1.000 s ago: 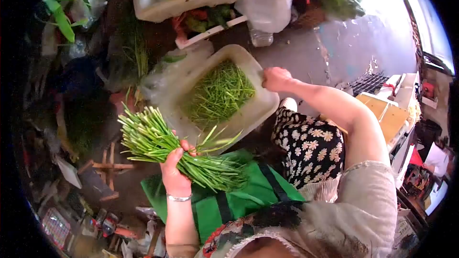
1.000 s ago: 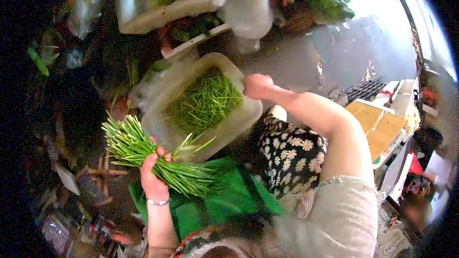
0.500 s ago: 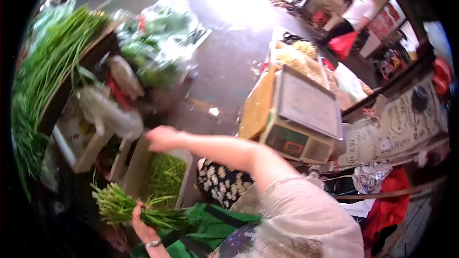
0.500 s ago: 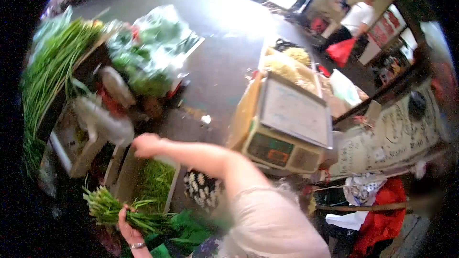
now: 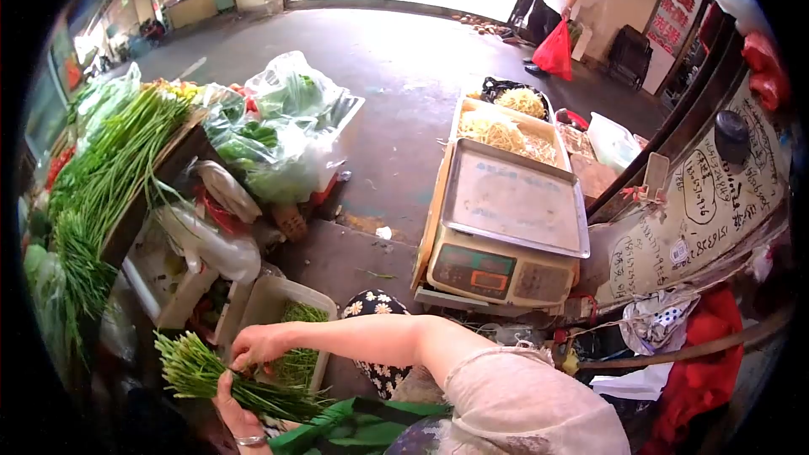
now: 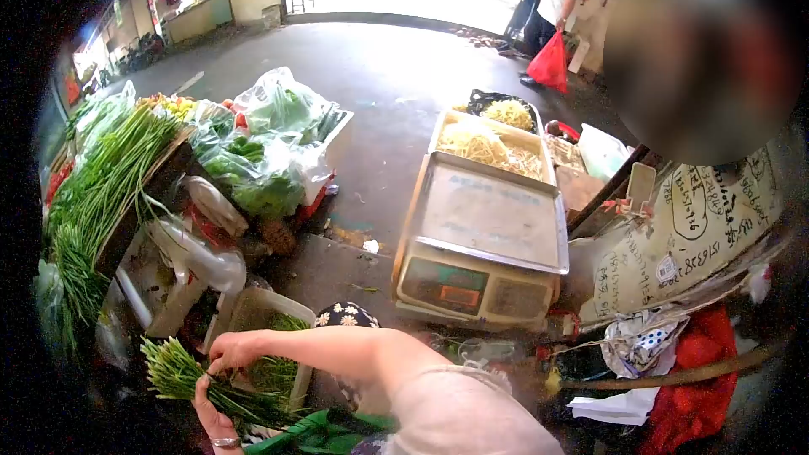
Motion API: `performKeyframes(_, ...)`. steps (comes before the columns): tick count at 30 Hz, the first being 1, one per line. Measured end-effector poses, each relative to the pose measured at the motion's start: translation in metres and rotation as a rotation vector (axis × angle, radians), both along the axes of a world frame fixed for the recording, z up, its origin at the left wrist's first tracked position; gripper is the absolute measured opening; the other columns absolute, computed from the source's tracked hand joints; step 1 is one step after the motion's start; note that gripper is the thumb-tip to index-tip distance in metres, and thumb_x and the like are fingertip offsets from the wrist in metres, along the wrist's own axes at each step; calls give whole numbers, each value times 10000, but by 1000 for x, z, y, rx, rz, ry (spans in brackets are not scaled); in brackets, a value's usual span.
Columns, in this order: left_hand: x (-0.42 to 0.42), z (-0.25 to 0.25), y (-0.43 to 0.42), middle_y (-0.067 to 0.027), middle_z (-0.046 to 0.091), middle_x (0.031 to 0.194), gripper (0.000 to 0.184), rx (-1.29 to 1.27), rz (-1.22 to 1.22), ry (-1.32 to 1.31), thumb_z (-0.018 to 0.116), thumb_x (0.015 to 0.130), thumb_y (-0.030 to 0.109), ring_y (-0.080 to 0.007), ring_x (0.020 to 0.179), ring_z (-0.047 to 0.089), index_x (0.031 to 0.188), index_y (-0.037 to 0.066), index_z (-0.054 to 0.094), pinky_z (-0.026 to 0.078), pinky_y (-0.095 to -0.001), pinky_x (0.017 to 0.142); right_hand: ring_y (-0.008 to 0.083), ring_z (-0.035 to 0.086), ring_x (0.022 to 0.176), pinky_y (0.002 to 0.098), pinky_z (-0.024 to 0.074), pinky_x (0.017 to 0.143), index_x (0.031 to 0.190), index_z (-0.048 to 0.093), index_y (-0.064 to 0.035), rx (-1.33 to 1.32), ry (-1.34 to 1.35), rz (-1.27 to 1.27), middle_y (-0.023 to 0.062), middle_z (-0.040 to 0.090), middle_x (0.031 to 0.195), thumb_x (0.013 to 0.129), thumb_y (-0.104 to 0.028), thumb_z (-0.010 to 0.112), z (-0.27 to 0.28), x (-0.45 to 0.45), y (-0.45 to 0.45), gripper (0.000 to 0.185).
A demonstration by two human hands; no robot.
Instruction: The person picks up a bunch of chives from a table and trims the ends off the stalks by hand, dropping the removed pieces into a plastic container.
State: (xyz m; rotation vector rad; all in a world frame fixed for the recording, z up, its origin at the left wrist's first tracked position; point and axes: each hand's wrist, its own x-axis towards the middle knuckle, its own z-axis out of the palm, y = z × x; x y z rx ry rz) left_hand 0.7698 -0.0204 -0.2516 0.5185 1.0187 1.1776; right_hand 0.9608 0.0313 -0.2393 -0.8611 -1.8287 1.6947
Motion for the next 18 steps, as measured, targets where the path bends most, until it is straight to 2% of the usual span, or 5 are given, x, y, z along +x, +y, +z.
performKeyframes(3,-11,-23,24,-86,650,954,183,28,15,143,633,813,111,-200,866,619,953,-6,641,510,-328,814,179,625,575,307,512,546,1009,616,58,192,-11,-32,132,637,763,801,-148,625,-13,1,9,293)
performKeyframes(6,3,-25,46,-65,649,965,181,-58,-119,-73,648,813,118,-191,891,606,959,11,654,497,-326,836,226,637,547,350,501,536,983,634,40,104,-51,-175,158,654,760,768,-108,594,-27,3,15,264)
performKeyframes(7,5,-30,54,-69,647,960,172,-23,-130,-59,645,816,119,-193,891,604,945,5,654,493,-332,846,258,656,633,378,508,603,964,654,7,205,-241,-210,183,657,802,767,-128,583,-27,3,21,249)
performKeyframes(11,6,-39,69,-107,645,1039,262,-5,-177,-116,608,831,138,-205,967,602,1026,-34,645,476,-340,895,289,646,809,381,497,729,968,683,-62,353,-293,-346,153,668,855,783,-170,584,-31,8,32,236)
performKeyframes(18,-4,-30,74,-129,625,1127,434,-13,-253,-281,649,797,116,-217,971,622,1185,-47,544,537,-349,843,159,604,682,310,487,656,957,680,-43,109,-186,-349,125,666,800,812,-165,623,-32,1,34,198)
